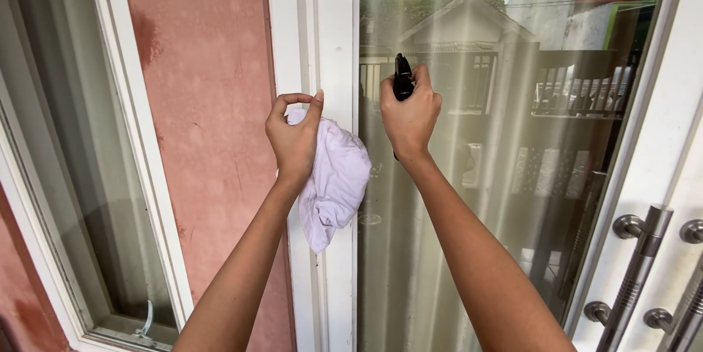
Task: The person sprays a glass door with a cleaning solution and wipes it with a cloth, moving from top to bottom and side to side. The person also wipes the white door frame and the lower sill area.
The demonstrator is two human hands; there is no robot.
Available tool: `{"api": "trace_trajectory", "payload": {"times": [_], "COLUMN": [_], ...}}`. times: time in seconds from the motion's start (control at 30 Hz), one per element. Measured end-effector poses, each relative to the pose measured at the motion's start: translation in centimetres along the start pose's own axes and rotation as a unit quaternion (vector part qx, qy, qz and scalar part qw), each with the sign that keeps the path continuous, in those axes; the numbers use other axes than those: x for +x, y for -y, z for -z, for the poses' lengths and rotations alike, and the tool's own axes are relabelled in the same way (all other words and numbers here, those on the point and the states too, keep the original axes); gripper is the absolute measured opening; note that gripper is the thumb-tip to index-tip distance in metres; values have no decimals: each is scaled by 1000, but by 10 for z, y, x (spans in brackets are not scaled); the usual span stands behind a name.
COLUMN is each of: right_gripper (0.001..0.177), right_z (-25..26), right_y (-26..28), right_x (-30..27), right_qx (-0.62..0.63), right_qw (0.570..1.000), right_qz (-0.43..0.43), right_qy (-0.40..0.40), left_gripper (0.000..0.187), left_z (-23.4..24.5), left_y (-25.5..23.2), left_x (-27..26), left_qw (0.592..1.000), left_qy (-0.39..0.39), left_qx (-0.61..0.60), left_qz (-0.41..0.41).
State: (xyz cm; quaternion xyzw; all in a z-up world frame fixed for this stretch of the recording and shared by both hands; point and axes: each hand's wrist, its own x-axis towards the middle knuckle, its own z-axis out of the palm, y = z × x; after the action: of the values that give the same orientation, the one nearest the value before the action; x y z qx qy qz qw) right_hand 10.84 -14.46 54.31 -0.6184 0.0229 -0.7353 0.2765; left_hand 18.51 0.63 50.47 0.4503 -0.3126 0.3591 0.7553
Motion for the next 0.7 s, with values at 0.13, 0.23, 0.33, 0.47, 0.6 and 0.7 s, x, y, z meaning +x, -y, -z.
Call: {"api": "trace_trajectory", "payload": {"times": [0.13, 0.23, 0.33, 0.47, 0.6, 0.7], "right_gripper": [19, 17, 11, 9, 23, 22], "right_z": [9, 27, 51, 93, 129, 155], "right_y": [-4, 2, -2, 1, -32, -43], "right_x": [-5, -8, -5, 7, 31, 38], "right_qx": [-23, -11, -34, -52, -119, -134], "right_qw": [1000, 999, 998, 996, 988, 981], "right_qz": [3, -9, 1, 17, 21, 52], "right_qy": [-14, -30, -59, -74, -101, -128], "left_gripper": [14, 16, 16, 14, 15, 14], "left_z": [-5, -18, -39, -79, -118, -140], "left_y": [2, -1, -3, -9, -15, -30], "left_x": [-4, -12, -24, -47, -69, -87], "left_qw": [999, 998, 996, 994, 990, 981], "left_qy": [10, 18, 43, 63, 91, 115], "left_qx": [-23, -47, -67, -79, -96, -145], "left_qz": [21, 27, 45, 37, 55, 63]}}
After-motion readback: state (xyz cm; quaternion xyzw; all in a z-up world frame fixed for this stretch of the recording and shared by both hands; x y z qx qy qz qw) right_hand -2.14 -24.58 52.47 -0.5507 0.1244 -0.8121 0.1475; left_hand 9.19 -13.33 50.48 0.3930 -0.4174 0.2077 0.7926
